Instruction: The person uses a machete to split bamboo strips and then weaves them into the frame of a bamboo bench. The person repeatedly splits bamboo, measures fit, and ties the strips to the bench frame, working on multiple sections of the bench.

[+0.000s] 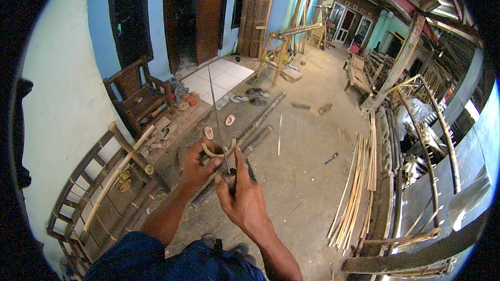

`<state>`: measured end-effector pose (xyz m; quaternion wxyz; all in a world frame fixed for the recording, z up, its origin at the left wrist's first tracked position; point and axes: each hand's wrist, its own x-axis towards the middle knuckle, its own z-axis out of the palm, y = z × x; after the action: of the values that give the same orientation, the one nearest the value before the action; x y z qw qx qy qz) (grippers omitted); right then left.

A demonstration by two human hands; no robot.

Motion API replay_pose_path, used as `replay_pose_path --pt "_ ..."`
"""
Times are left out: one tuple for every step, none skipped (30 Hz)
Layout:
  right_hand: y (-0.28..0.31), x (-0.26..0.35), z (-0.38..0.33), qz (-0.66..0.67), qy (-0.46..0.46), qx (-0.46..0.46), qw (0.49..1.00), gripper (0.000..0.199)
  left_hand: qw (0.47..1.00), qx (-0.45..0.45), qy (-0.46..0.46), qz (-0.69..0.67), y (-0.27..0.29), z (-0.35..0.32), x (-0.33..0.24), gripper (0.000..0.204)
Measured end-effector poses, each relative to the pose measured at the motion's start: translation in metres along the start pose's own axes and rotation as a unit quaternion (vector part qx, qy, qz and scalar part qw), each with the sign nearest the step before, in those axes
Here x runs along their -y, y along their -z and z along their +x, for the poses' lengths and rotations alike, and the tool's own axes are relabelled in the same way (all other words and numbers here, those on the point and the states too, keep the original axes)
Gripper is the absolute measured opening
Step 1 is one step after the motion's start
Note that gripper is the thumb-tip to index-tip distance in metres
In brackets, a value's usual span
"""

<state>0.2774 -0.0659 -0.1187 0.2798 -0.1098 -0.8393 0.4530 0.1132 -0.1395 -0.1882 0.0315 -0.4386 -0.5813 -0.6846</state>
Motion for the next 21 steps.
replay_pose_path --pt "-0.004 0.001 -0.002 -0.001 0.001 0.0 1.0 0.066 1.0 0.0 -0.001 0.003 0.004 -0.001 -0.001 0.029" --pt "-0.007 0.002 -0.004 -0.002 0.001 0.0 1.0 0.066 1.0 -0.001 -0.001 0.004 0.007 -0.002 -0.003 0.028" --pt "-0.011 0.003 -0.006 -0.013 -0.003 0.005 1.0 0.067 1.0 0.003 -0.003 0.0 0.011 -0.003 -0.004 0.027" --pt "-0.014 0.004 -0.008 -0.023 -0.007 0.009 1.0 0.068 1.0 0.005 -0.005 -0.006 0.013 -0.003 -0.006 0.026" --pt "-0.017 0.005 -0.01 -0.033 -0.011 0.012 0.999 0.068 1.0 0.005 -0.015 -0.016 0.016 -0.004 -0.007 0.025" --pt "-0.019 0.006 -0.011 -0.04 -0.012 0.01 0.999 0.069 1.0 0.015 -0.003 -0.016 0.018 -0.004 -0.009 0.025" --pt "-0.022 0.007 -0.013 -0.046 -0.014 0.008 0.999 0.069 1.0 0.022 0.0 -0.02 0.021 -0.005 -0.01 0.024" --pt "-0.024 0.007 -0.014 -0.052 -0.016 0.006 0.998 0.07 0.999 0.029 0.002 -0.025 0.023 -0.005 -0.011 0.023" --pt "-0.027 0.008 -0.015 -0.071 -0.018 0.006 0.997 0.071 0.999 0.035 0.001 -0.021 0.024 -0.005 -0.012 0.022" --pt "-0.028 0.008 -0.016 -0.09 -0.019 0.007 0.996 0.072 0.999 0.041 -0.002 -0.019 0.026 -0.006 -0.013 0.022" --pt "-0.03 0.008 -0.017 -0.108 -0.019 0.007 0.994 0.074 0.999 0.042 -0.007 -0.017 0.027 -0.006 -0.014 0.022" --pt "-0.031 0.008 -0.018 -0.11 -0.012 0.001 0.994 0.074 0.998 0.052 0.0 -0.023 0.028 -0.006 -0.014 0.021" --pt "-0.033 0.008 -0.019 -0.112 -0.006 -0.005 0.994 0.074 0.998 0.057 0.007 -0.028 0.029 -0.007 -0.014 0.021" --pt "-0.034 0.008 -0.02 -0.114 -0.003 -0.007 0.993 0.074 0.997 0.061 0.01 -0.037 0.03 -0.007 -0.015 0.021" --pt "-0.035 0.008 -0.021 -0.114 -0.004 -0.011 0.993 0.074 0.997 0.067 0.016 -0.036 0.031 -0.007 -0.015 0.021" --pt "-0.036 0.008 -0.022 -0.116 -0.008 -0.011 0.993 0.074 0.997 0.07 0.018 -0.038 0.031 -0.007 -0.016 0.021" --pt "-0.036 0.008 -0.023 -0.117 -0.011 -0.01 0.993 0.074 0.996 0.071 0.018 -0.045 0.031 -0.007 -0.017 0.021" --pt "-0.037 0.009 -0.024 -0.114 -0.007 -0.017 0.993 0.073 0.996 0.075 0.023 -0.046 0.031 -0.007 -0.017 0.02" --pt "-0.038 0.009 -0.024 -0.111 -0.002 -0.024 0.994 0.072 0.995 0.078 0.027 -0.051 0.032 -0.008 -0.018 0.02" --pt "-0.039 0.009 -0.024 -0.105 0.003 -0.031 0.994 0.072 0.995 0.078 0.026 -0.057 0.032 -0.007 -0.018 0.019" --pt "-0.04 0.01 -0.024 -0.11 0.001 -0.03 0.993 0.071 0.994 0.082 0.028 -0.06 0.032 -0.008 -0.018 0.019"
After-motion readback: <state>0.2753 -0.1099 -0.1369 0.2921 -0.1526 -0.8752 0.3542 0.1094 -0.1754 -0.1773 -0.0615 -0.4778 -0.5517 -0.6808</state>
